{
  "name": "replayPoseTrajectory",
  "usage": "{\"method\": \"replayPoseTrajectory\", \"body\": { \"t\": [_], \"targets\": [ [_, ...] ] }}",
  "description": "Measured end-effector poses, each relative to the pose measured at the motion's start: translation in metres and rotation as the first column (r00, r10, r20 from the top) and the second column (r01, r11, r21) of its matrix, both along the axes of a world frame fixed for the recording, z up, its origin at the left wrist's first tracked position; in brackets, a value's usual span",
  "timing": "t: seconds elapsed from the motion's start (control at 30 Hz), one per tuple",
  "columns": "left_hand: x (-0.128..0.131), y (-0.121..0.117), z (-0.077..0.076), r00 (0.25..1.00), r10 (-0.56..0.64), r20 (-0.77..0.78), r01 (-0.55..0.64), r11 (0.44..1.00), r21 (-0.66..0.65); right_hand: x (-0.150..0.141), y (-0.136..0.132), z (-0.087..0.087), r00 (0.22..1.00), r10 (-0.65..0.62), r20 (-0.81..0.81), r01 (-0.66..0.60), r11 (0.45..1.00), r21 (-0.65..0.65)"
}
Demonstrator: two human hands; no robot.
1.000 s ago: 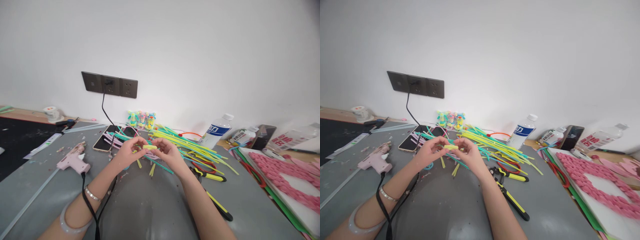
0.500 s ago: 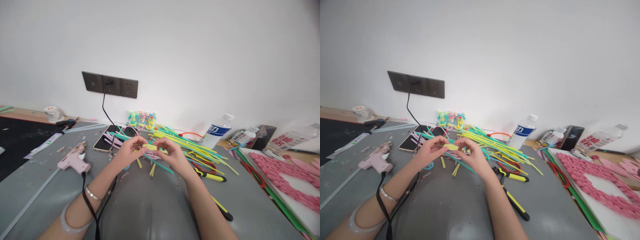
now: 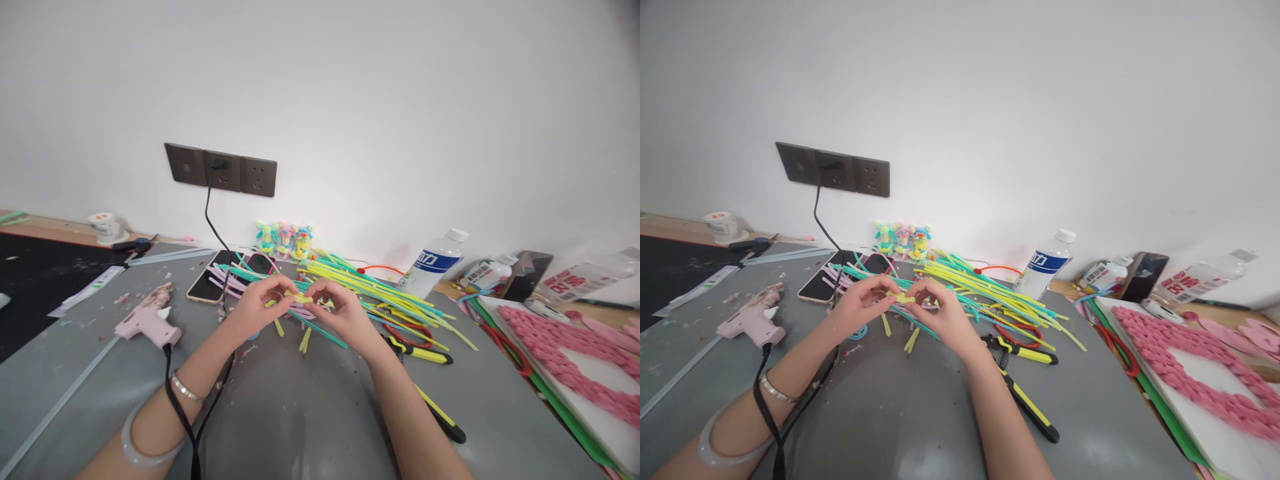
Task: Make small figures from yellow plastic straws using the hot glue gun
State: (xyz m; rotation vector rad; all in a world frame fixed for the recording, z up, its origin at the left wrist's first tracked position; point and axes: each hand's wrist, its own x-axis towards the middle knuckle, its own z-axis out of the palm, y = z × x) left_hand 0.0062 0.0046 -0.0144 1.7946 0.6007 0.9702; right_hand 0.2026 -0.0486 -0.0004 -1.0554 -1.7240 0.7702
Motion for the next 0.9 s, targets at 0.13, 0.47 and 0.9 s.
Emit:
{"method": "replayPoseTrajectory", "body": {
  "t": [0.13, 0.47, 0.9],
  "targets": [
    [0.0002, 0.0003, -0.0003, 1.0, -0.003, 0.002, 0.003, 1.0, -0.013, -0.0015, -0.0009, 0.0021, 0.999, -0.022, 0.045, 0.022, 1.0, 0.01],
    [0.0008, -0.0029, 0.0053, 0.998, 0.056, -0.019, -0.054, 0.995, 0.081, -0.0028, -0.0002, -0.0015, 0.997, -0.044, 0.058, 0.04, 0.997, 0.072],
    [-0.0001, -0.0014, -0.0001, 0.998, 0.022, -0.06, -0.015, 0.993, 0.113, -0.0024, 0.0005, -0.0036, 0.992, -0.021, 0.126, 0.003, 0.989, 0.147]
  ]
}}
